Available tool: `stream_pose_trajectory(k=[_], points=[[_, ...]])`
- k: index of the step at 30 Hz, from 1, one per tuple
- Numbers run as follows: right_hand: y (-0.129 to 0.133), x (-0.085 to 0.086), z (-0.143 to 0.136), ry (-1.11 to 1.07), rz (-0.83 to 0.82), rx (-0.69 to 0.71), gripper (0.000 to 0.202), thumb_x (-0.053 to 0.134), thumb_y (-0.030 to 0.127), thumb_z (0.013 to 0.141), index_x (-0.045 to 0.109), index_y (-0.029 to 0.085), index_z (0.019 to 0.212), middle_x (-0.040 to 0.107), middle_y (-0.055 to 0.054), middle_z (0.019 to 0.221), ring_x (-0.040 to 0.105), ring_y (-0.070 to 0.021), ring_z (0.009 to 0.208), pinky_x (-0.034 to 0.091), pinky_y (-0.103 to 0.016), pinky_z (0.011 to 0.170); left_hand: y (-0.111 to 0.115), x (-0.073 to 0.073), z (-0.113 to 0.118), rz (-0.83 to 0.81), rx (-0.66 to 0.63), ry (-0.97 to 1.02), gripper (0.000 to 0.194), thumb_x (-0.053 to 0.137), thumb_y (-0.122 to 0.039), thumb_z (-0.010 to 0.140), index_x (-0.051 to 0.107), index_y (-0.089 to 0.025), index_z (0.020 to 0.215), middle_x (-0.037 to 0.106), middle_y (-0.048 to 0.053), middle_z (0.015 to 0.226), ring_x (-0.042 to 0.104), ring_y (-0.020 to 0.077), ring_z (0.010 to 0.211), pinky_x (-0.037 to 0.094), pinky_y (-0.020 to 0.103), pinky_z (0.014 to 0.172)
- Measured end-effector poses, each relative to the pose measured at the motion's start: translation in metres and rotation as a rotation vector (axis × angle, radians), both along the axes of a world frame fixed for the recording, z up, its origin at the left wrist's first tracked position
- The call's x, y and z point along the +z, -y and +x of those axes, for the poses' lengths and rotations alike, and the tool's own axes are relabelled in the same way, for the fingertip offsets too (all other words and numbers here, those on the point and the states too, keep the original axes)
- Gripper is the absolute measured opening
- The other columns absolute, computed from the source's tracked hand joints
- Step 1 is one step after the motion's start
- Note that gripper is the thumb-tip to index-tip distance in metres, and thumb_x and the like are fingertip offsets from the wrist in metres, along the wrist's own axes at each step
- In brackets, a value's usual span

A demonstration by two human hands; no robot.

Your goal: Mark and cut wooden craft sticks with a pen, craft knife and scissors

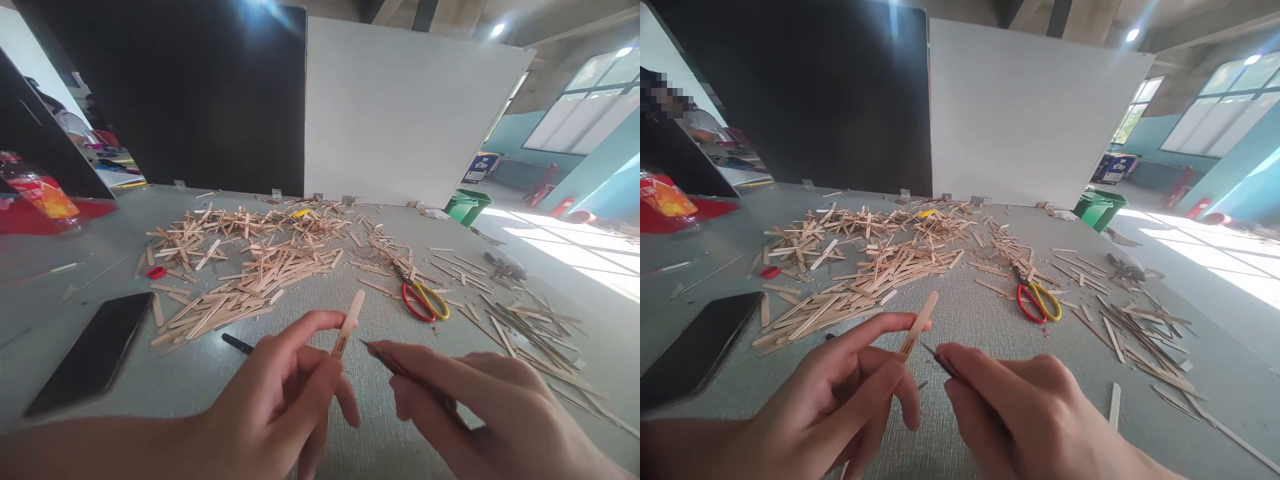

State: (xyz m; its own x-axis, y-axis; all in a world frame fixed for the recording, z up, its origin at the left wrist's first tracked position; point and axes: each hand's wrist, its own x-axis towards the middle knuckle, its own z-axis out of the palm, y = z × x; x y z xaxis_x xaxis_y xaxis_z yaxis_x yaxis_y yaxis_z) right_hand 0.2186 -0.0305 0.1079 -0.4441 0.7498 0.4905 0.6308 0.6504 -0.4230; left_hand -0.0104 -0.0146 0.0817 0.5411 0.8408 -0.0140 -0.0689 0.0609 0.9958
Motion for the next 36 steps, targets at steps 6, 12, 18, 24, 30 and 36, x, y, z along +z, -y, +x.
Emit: stream_pose_trajectory(k=[6,12,18,24,30,36], points=[[0.0014,-0.0053,0.0025,0.133,0.139,0.049,0.027,0.048,0.022,0.108,0.064,0.018,0.129,0.067,0.001,0.066,0.062,-0.0116,0.047,0.043,-0.024,0.044,0.0016,-0.0003,-0.0015,0.022,0.038,-0.086,0.044,0.049,-0.058,0.103,0.042,-0.033,0.139,0.071,0.0,0.083,0.048,0.0033,0.038,0.04,0.011,0.04],[0.0015,-0.0045,0.0062,0.262,0.209,0.06,0.029,0.044,0.023,0.111,0.06,0.015,0.133,0.061,0.003,0.066,0.058,-0.0113,0.048,0.039,-0.027,0.044,0.0011,-0.0055,-0.0013,0.047,0.025,-0.12,0.049,0.051,-0.057,0.102,0.044,-0.033,0.144,0.071,0.001,0.08,0.047,0.0037,0.038,0.036,0.012,0.039],[0.0024,-0.002,0.0087,0.289,0.146,0.089,0.028,0.044,0.019,0.109,0.057,0.014,0.132,0.059,0.002,0.069,0.059,-0.0135,0.052,0.037,-0.029,0.046,-0.0012,-0.0047,0.0001,0.082,0.001,-0.159,0.048,0.048,-0.055,0.104,0.046,-0.031,0.146,0.068,0.001,0.078,0.043,0.0039,0.038,0.033,0.012,0.038],[0.0009,-0.0043,0.0086,0.323,0.15,0.072,0.028,0.041,0.023,0.11,0.059,0.015,0.13,0.056,0.003,0.068,0.056,-0.0137,0.051,0.035,-0.031,0.046,-0.0031,-0.0049,-0.0013,0.134,-0.028,-0.225,0.046,0.045,-0.05,0.106,0.048,-0.027,0.145,0.067,0.001,0.074,0.043,0.005,0.037,0.032,0.013,0.035],[0.0013,-0.004,0.0085,0.367,0.183,0.07,0.031,0.035,0.024,0.111,0.058,0.014,0.13,0.053,0.004,0.067,0.054,-0.0137,0.05,0.033,-0.031,0.046,-0.0069,-0.0021,-0.0007,0.187,-0.049,-0.309,0.044,0.043,-0.048,0.107,0.049,-0.026,0.144,0.067,0.0,0.074,0.041,0.0057,0.037,0.034,0.014,0.034],[0.0044,-0.0038,0.008,0.309,0.085,0.066,0.028,0.038,0.024,0.11,0.062,0.017,0.122,0.06,0.002,0.065,0.061,-0.0146,0.05,0.039,-0.029,0.045,-0.0067,-0.0002,-0.0006,0.196,-0.041,-0.333,0.039,0.043,-0.048,0.107,0.048,-0.026,0.139,0.065,-0.001,0.074,0.042,0.0058,0.04,0.035,0.016,0.037]])
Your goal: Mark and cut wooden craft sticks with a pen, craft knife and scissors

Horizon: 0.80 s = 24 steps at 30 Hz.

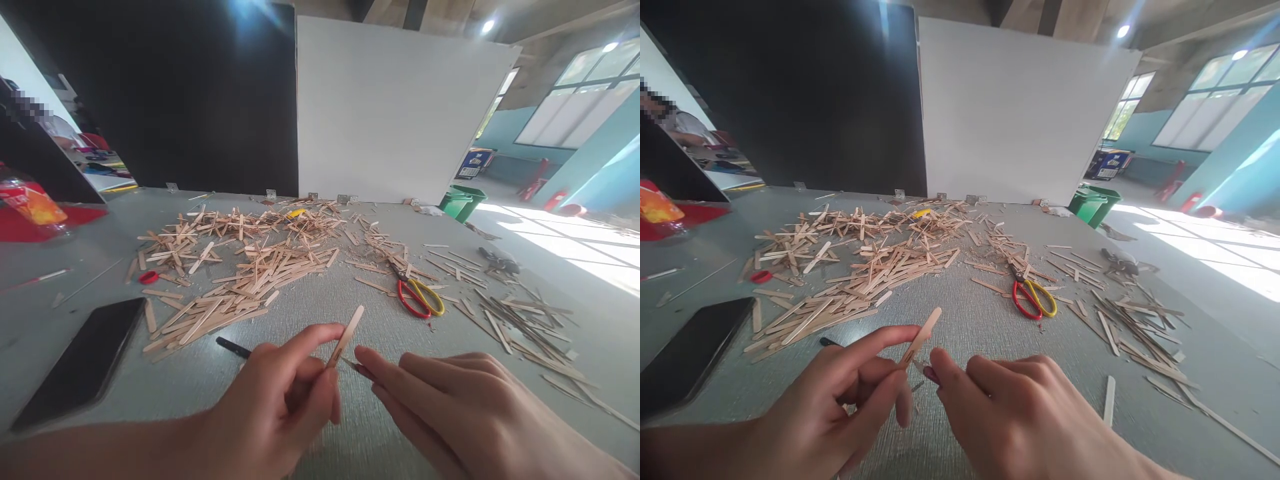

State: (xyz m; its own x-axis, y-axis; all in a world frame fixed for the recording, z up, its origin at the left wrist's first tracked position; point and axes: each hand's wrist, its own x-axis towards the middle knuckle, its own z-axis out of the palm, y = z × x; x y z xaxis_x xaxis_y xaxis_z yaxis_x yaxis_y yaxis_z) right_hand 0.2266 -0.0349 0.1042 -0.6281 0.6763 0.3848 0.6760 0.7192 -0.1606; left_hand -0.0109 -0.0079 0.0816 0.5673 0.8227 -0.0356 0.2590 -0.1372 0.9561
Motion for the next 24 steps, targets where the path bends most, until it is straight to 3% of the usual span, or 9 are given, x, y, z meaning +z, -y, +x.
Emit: stream_pose_trajectory(k=[5,8,13,17,20,24], points=[[0.001,0.0,-0.008,-0.162,-0.059,-0.093,0.027,0.043,0.029,0.109,0.069,0.023,0.107,0.061,0.004,0.052,0.062,-0.013,0.041,0.043,-0.023,0.04,0.004,-0.003,-0.003,-0.134,0.011,-0.015,0.04,0.036,-0.058,0.107,0.036,-0.029,0.134,0.069,0.002,0.086,0.044,0.006,0.044,0.035,0.018,0.043],[0.0,0.001,-0.014,-0.195,-0.1,-0.088,0.026,0.047,0.029,0.105,0.072,0.026,0.112,0.062,0.005,0.049,0.06,-0.0115,0.035,0.045,-0.019,0.037,0.006,-0.007,-0.004,-0.187,0.011,-0.008,0.037,0.033,-0.059,0.108,0.032,-0.029,0.128,0.07,0.003,0.091,0.047,0.0053,0.045,0.036,0.019,0.046],[0.0,0.001,-0.021,-0.222,-0.132,-0.098,0.028,0.05,0.028,0.103,0.075,0.024,0.117,0.062,0.005,0.047,0.056,-0.0109,0.031,0.046,-0.017,0.037,0.005,-0.009,-0.001,-0.113,0.001,0.045,0.032,0.038,-0.052,0.109,0.031,-0.029,0.129,0.07,0.003,0.091,0.059,0.0087,0.052,0.043,0.017,0.047],[0.0,0.001,-0.026,-0.242,-0.17,-0.091,0.03,0.052,0.025,0.103,0.074,0.023,0.122,0.063,0.005,0.047,0.055,-0.0096,0.034,0.046,-0.015,0.04,0.005,-0.01,0.001,-0.067,0.007,0.09,0.044,0.041,-0.048,0.109,0.022,-0.03,0.144,0.073,0.003,0.089,0.074,0.0178,0.074,0.059,0.023,0.06],[-0.002,-0.002,-0.028,-0.269,-0.168,-0.091,0.029,0.052,0.028,0.104,0.076,0.022,0.12,0.061,0.005,0.046,0.054,-0.0097,0.036,0.046,-0.016,0.042,0.004,-0.012,0.002,-0.038,0.013,0.107,0.043,0.042,-0.046,0.11,0.023,-0.031,0.146,0.075,0.004,0.093,0.076,0.0191,0.078,0.062,0.026,0.064],[-0.004,-0.012,-0.03,-0.323,-0.191,-0.093,0.032,0.051,0.028,0.103,0.077,0.017,0.118,0.053,0.006,0.042,0.042,-0.0084,0.032,0.038,-0.017,0.036,0.006,-0.017,0.003,-0.029,0.043,0.121,0.034,0.043,-0.043,0.11,0.027,-0.03,0.138,0.076,0.004,0.096,0.075,0.0177,0.077,0.062,0.024,0.063]])
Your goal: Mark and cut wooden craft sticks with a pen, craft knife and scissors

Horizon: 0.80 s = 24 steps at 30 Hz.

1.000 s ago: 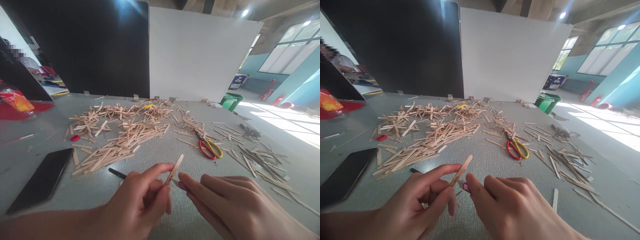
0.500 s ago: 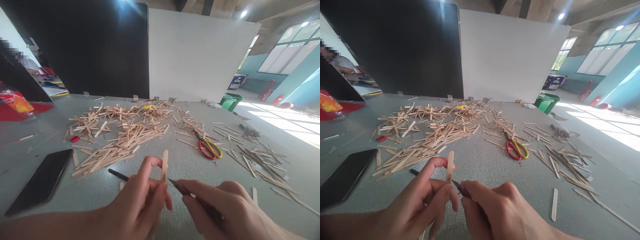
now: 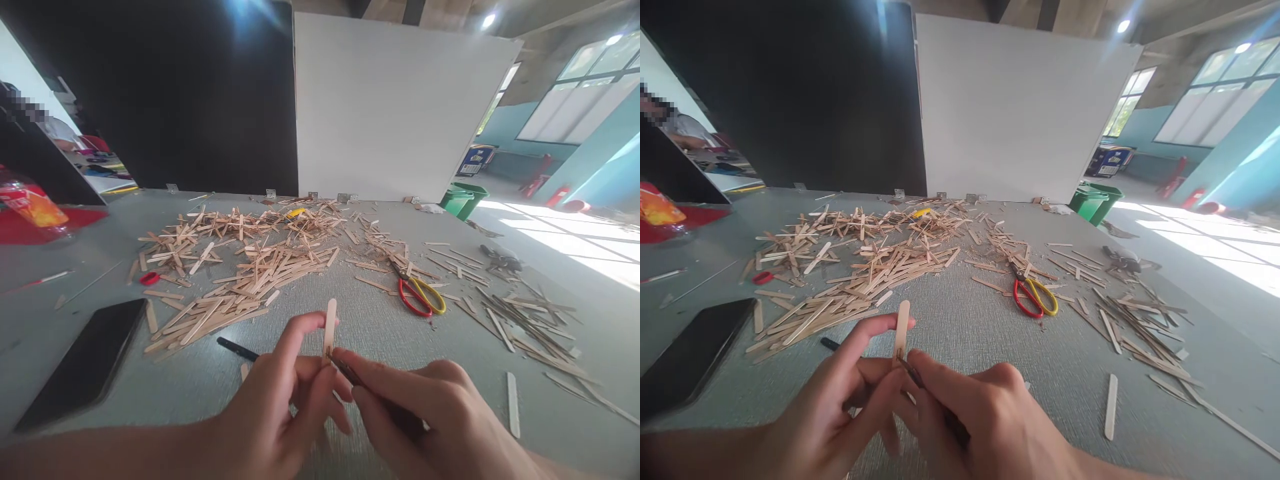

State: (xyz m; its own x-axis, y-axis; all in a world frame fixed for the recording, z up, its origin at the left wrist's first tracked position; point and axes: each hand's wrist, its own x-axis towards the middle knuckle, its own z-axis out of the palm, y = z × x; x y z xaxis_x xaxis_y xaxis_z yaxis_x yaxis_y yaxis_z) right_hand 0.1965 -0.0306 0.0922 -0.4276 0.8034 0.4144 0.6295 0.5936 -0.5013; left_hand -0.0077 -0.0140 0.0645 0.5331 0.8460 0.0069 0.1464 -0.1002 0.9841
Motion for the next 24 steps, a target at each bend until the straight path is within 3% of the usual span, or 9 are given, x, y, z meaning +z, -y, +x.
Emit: stream_pose_trajectory(k=[4,7,15,19,24], points=[[-0.001,-0.009,-0.003,-0.069,0.001,0.03,0.033,0.051,0.023,0.101,0.077,0.013,0.119,0.052,0.005,0.042,0.035,-0.008,0.032,0.031,-0.02,0.034,0.002,-0.005,0.0,0.001,0.019,0.046,0.027,0.042,-0.043,0.111,0.028,-0.031,0.13,0.074,0.002,0.094,0.072,0.0139,0.074,0.06,0.02,0.064],[-0.001,-0.012,-0.005,-0.158,-0.012,0.071,0.035,0.048,0.017,0.1,0.076,0.011,0.121,0.06,0.003,0.047,0.038,-0.0068,0.031,0.028,-0.021,0.033,0.002,-0.006,-0.001,0.03,-0.007,0.053,0.024,0.039,-0.041,0.112,0.026,-0.031,0.129,0.073,0.001,0.091,0.07,0.0128,0.075,0.059,0.019,0.067],[-0.002,-0.016,-0.005,-0.177,0.001,0.11,0.032,0.053,0.012,0.098,0.071,0.008,0.123,0.073,-0.002,0.061,0.057,-0.0092,0.038,0.042,-0.02,0.038,0.002,-0.009,0.001,0.005,0.016,0.103,0.03,0.042,-0.043,0.111,0.026,-0.032,0.133,0.074,0.001,0.092,0.072,0.0136,0.074,0.059,0.02,0.065],[-0.002,-0.03,-0.01,-0.206,0.07,0.113,0.037,0.051,0.015,0.1,0.065,0.003,0.132,0.074,-0.005,0.068,0.06,-0.0102,0.043,0.046,-0.02,0.04,0.005,-0.01,0.007,-0.057,0.102,0.123,0.036,0.047,-0.045,0.108,0.029,-0.029,0.134,0.076,0.004,0.097,0.074,0.0174,0.078,0.061,0.025,0.067],[-0.003,-0.043,-0.02,-0.288,0.155,0.066,0.037,0.048,0.012,0.1,0.065,0.002,0.131,0.071,-0.004,0.064,0.055,-0.0101,0.041,0.044,-0.02,0.038,0.012,-0.006,0.013,-0.044,0.25,0.181,0.031,0.053,-0.039,0.107,0.032,-0.027,0.127,0.077,-0.001,0.084,0.074,0.0164,0.074,0.061,0.024,0.067]])
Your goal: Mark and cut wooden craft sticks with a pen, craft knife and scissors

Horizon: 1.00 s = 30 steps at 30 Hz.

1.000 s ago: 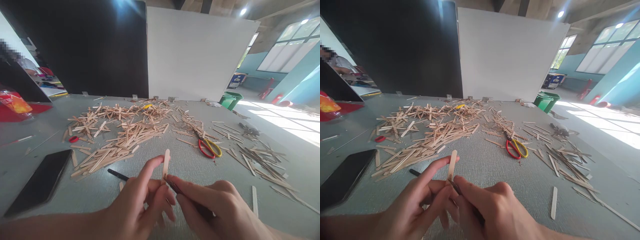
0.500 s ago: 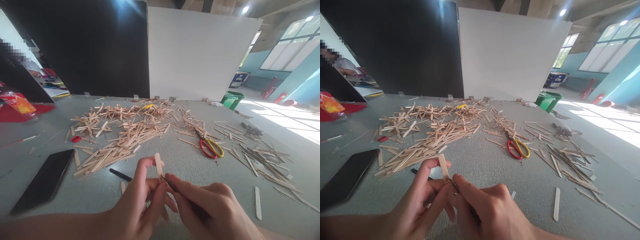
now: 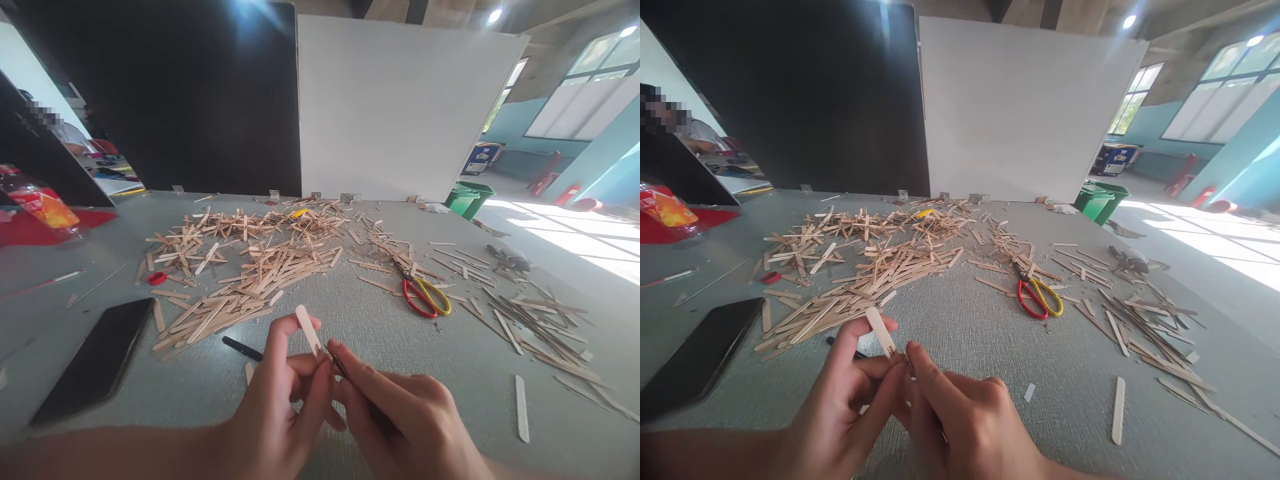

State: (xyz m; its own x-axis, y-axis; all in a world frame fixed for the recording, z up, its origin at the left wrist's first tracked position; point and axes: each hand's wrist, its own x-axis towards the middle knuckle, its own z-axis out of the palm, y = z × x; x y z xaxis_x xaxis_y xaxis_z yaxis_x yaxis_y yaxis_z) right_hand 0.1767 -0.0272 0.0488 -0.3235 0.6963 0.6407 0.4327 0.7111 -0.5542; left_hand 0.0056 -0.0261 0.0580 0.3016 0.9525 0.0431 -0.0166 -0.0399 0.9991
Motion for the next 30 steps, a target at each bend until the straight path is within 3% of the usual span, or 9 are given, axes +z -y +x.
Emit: stream_pose_trajectory(k=[3,10,19,26,30], points=[[-0.002,0.001,-0.002,-0.056,-0.017,0.018,0.034,0.051,0.009,0.098,0.068,0.004,0.128,0.071,-0.003,0.065,0.054,-0.0091,0.042,0.045,-0.019,0.04,0.001,0.001,0.0,0.025,0.034,0.014,0.027,0.052,-0.037,0.107,0.033,-0.028,0.124,0.077,-0.002,0.085,0.075,0.0151,0.075,0.062,0.023,0.07],[-0.003,0.006,0.0,-0.106,-0.093,0.055,0.036,0.056,0.01,0.096,0.069,0.01,0.13,0.071,-0.004,0.074,0.052,-0.0105,0.05,0.049,-0.021,0.045,-0.001,0.003,-0.006,0.069,-0.065,0.041,0.031,0.048,-0.038,0.109,0.034,-0.028,0.135,0.076,0.005,0.107,0.077,0.0173,0.085,0.066,0.025,0.074],[-0.005,0.009,0.001,-0.097,-0.046,0.112,0.034,0.056,0.01,0.098,0.068,0.01,0.131,0.068,-0.004,0.072,0.048,-0.0106,0.048,0.045,-0.021,0.043,-0.002,0.008,-0.005,0.096,-0.031,0.002,0.029,0.05,-0.03,0.108,0.035,-0.028,0.133,0.077,0.003,0.101,0.077,0.0138,0.083,0.063,0.018,0.074],[-0.005,0.005,-0.001,-0.076,-0.058,0.119,0.036,0.052,0.009,0.099,0.066,0.004,0.132,0.066,-0.004,0.069,0.048,-0.0103,0.049,0.044,-0.021,0.043,-0.009,-0.004,-0.005,0.221,-0.07,0.022,0.028,0.046,-0.026,0.109,0.036,-0.03,0.135,0.078,0.001,0.095,0.077,0.0121,0.076,0.062,0.016,0.069],[-0.004,0.003,0.0,-0.056,-0.036,0.098,0.038,0.051,0.009,0.098,0.066,0.004,0.133,0.066,-0.004,0.069,0.047,-0.0098,0.047,0.043,-0.02,0.042,-0.01,-0.006,-0.006,0.277,-0.076,-0.027,0.029,0.042,-0.021,0.11,0.035,-0.031,0.137,0.078,-0.001,0.094,0.077,0.0111,0.08,0.062,0.017,0.075]])
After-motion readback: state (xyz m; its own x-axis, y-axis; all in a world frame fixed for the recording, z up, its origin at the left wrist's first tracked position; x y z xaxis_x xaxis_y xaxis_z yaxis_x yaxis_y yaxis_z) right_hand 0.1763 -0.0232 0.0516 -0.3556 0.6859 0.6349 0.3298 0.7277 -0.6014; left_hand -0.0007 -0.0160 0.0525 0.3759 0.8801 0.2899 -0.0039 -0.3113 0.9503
